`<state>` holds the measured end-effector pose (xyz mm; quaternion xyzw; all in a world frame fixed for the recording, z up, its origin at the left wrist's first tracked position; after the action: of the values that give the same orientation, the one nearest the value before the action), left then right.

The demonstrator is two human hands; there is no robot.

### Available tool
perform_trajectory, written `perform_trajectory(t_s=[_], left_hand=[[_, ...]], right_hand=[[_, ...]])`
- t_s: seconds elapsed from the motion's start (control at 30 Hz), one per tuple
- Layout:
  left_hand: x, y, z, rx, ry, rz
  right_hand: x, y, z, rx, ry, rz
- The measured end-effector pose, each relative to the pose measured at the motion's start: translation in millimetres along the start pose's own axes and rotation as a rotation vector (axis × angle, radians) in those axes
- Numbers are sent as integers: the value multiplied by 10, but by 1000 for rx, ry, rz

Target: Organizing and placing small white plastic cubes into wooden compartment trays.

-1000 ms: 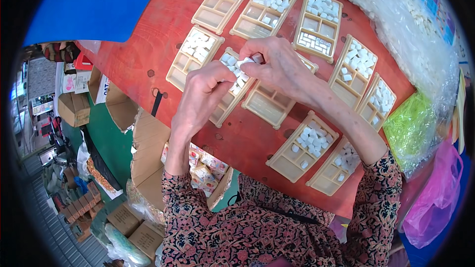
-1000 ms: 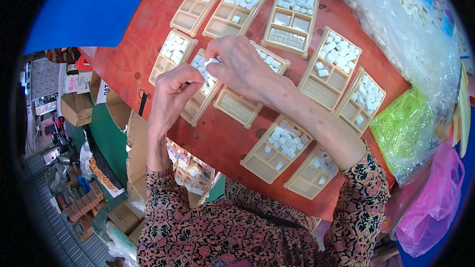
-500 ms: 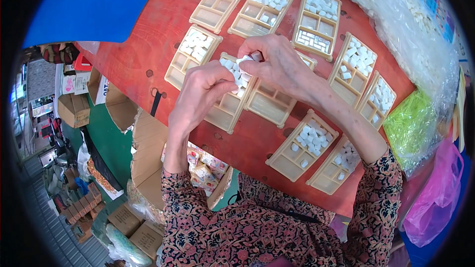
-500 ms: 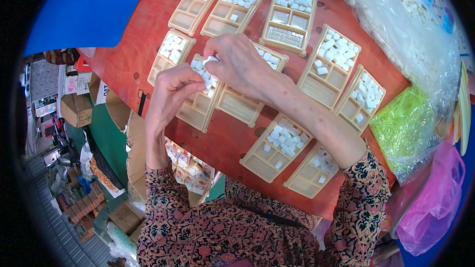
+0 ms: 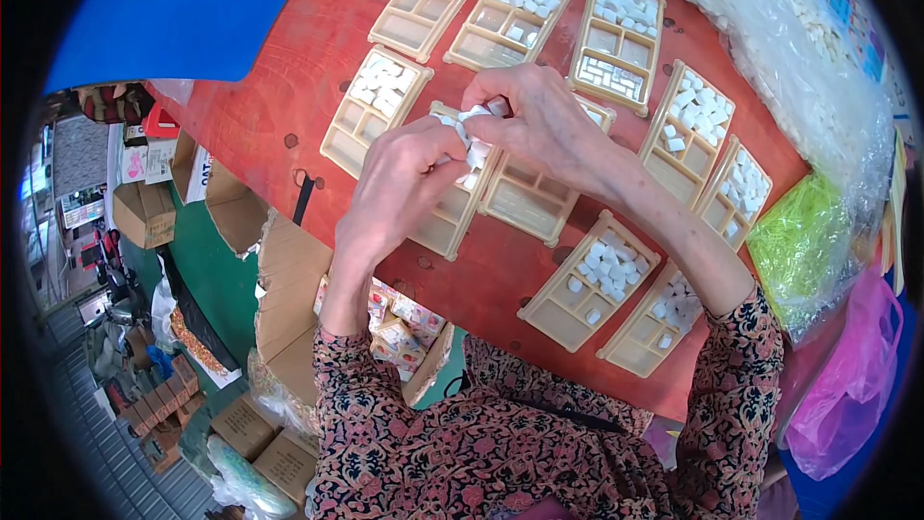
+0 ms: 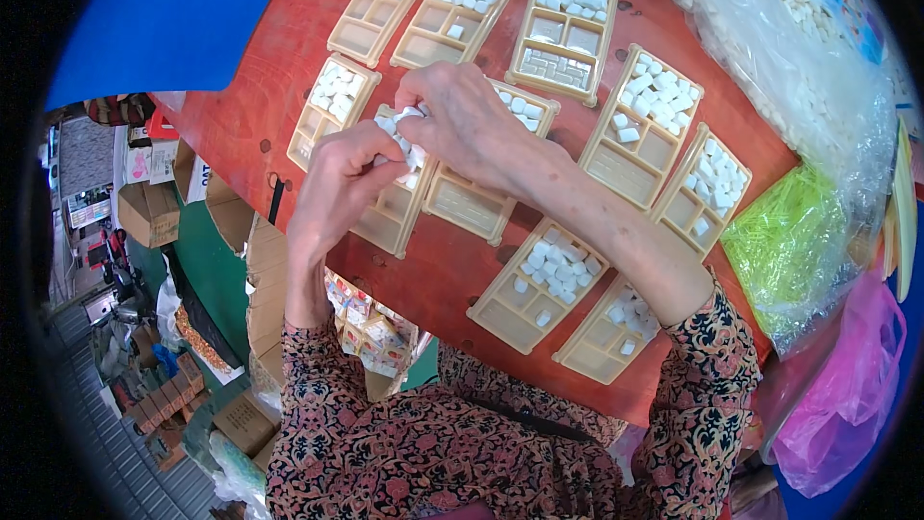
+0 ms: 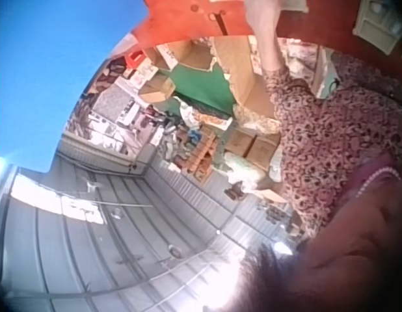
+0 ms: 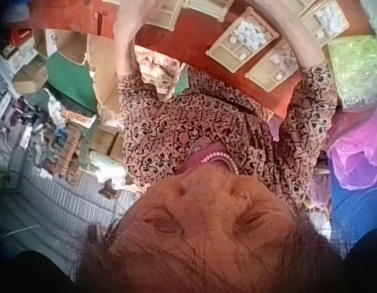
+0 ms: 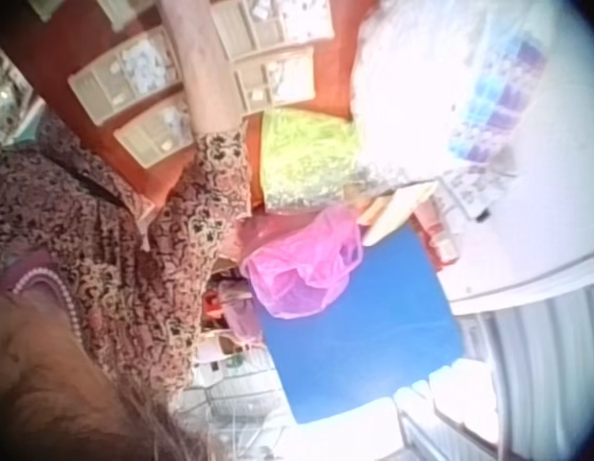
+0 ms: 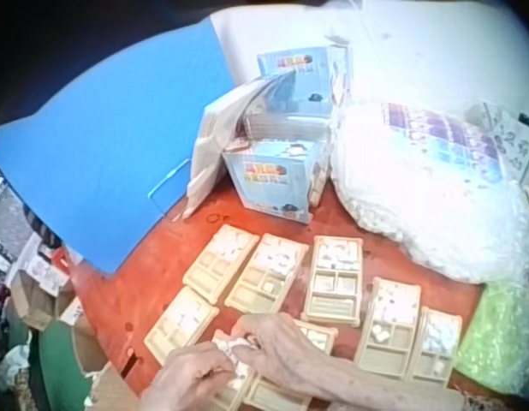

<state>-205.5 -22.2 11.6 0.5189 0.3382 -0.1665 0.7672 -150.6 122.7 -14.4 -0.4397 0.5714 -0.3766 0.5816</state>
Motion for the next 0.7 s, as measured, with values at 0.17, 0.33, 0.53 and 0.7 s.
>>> perform_trajectory(t_s=[0.17, 0.33, 0.53, 0.7], left_hand=[[-5, -25, -9, -35, -18, 134], [89, -6, -22, 39, -30, -12], [82, 61, -36, -15, -12, -175], [47, -121, 21, 7, 44, 203]], right_hand=[[6, 4, 14, 29, -21, 1], [34, 15, -6, 10, -6, -17], [-5, 27, 20, 31, -7, -50], [4, 13, -25, 29, -7, -26]])
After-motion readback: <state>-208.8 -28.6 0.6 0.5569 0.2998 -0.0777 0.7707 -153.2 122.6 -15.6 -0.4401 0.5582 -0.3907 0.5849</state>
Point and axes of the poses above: each hand's wrist, its own z-axis away from the middle knuckle, its own x-axis out of the palm, y = z × x, the point moved 4 cm from there along -z, towards the middle knuckle, and after that the axes turned 14 degrees about -y, right-handed, at the moved point
